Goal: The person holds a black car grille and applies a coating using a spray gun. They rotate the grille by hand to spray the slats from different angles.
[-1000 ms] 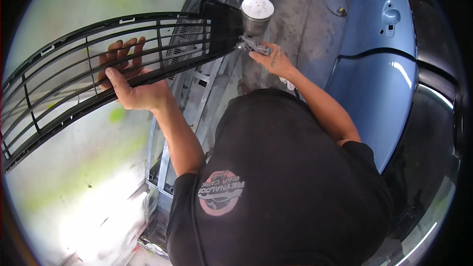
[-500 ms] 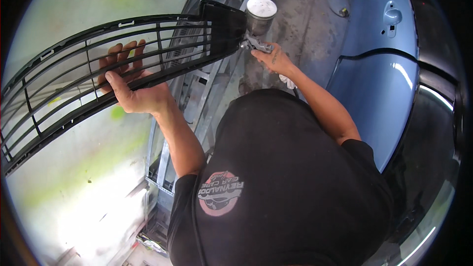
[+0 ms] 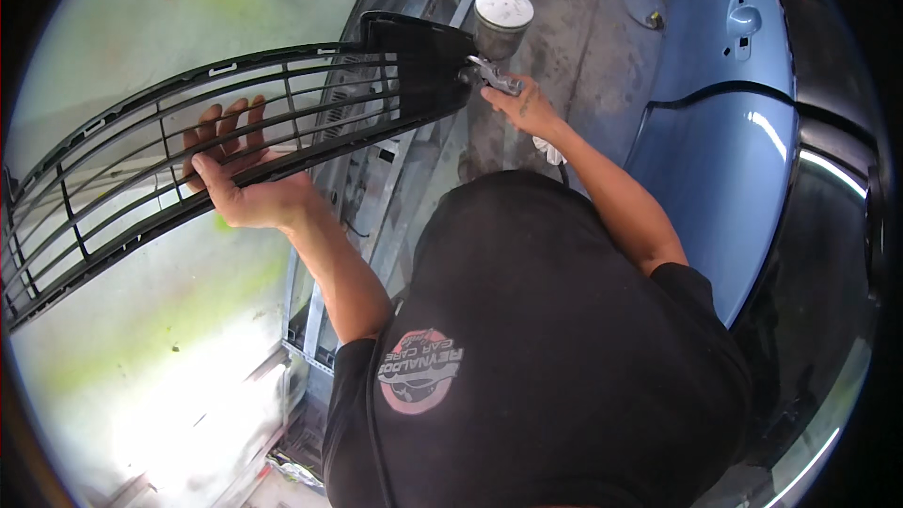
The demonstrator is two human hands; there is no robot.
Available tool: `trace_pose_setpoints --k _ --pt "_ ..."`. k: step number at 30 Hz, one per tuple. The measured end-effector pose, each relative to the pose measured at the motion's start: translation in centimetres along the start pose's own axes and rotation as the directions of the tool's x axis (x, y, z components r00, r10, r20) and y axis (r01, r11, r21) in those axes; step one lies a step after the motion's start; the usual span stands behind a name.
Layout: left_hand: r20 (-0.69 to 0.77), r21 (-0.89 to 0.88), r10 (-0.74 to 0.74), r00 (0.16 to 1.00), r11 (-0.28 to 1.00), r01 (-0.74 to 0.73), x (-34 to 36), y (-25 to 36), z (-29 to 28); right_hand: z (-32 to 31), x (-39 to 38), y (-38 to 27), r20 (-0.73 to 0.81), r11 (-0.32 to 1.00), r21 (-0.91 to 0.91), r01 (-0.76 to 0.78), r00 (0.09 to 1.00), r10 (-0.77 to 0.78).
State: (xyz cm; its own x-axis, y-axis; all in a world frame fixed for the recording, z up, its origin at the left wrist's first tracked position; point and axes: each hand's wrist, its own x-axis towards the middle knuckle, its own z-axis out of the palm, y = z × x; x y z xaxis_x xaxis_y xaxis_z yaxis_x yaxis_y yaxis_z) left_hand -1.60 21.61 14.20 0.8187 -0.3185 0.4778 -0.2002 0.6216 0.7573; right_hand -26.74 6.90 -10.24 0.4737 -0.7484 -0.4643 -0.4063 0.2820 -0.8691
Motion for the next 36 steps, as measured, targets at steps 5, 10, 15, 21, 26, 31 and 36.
trace_pose_setpoints --k 5,10,15,21,26,31,36 --pt "-0.035 -0.003 -0.044 0.998 0.999 0.044 0.0 0.1 -0.5 -1.1 -0.6 0.5 -0.011 1.000 0.029 0.000 1.000 0.001" --pt "-0.080 0.029 -0.040 0.996 0.999 0.042 -0.1 0.6 -1.0 -2.0 -2.0 -0.7 0.050 0.999 0.039 0.027 0.998 -0.028" --pt "-0.056 0.021 -0.044 0.997 0.999 0.045 -0.1 0.5 -1.3 -1.9 -2.3 -0.8 0.033 0.998 0.051 0.019 0.999 -0.021" --pt "-0.054 0.044 -0.050 0.997 0.998 0.052 0.0 0.6 -0.6 -1.8 -1.3 0.9 0.020 1.000 -0.026 0.010 1.000 -0.009" --pt "-0.071 0.063 -0.043 0.997 0.997 0.048 -0.2 0.6 -0.1 -1.3 -1.4 1.2 -0.095 0.995 0.008 0.102 0.990 -0.101" --pt "-0.049 0.099 -0.011 0.999 0.995 0.016 -0.3 0.2 -0.1 -2.0 -0.5 1.8 -0.106 0.994 -0.092 0.058 0.992 -0.068" --pt "-0.019 0.105 0.016 1.000 0.994 -0.014 -0.7 0.3 0.3 -1.5 0.1 0.7 -0.068 0.991 -0.094 0.090 0.993 -0.097"
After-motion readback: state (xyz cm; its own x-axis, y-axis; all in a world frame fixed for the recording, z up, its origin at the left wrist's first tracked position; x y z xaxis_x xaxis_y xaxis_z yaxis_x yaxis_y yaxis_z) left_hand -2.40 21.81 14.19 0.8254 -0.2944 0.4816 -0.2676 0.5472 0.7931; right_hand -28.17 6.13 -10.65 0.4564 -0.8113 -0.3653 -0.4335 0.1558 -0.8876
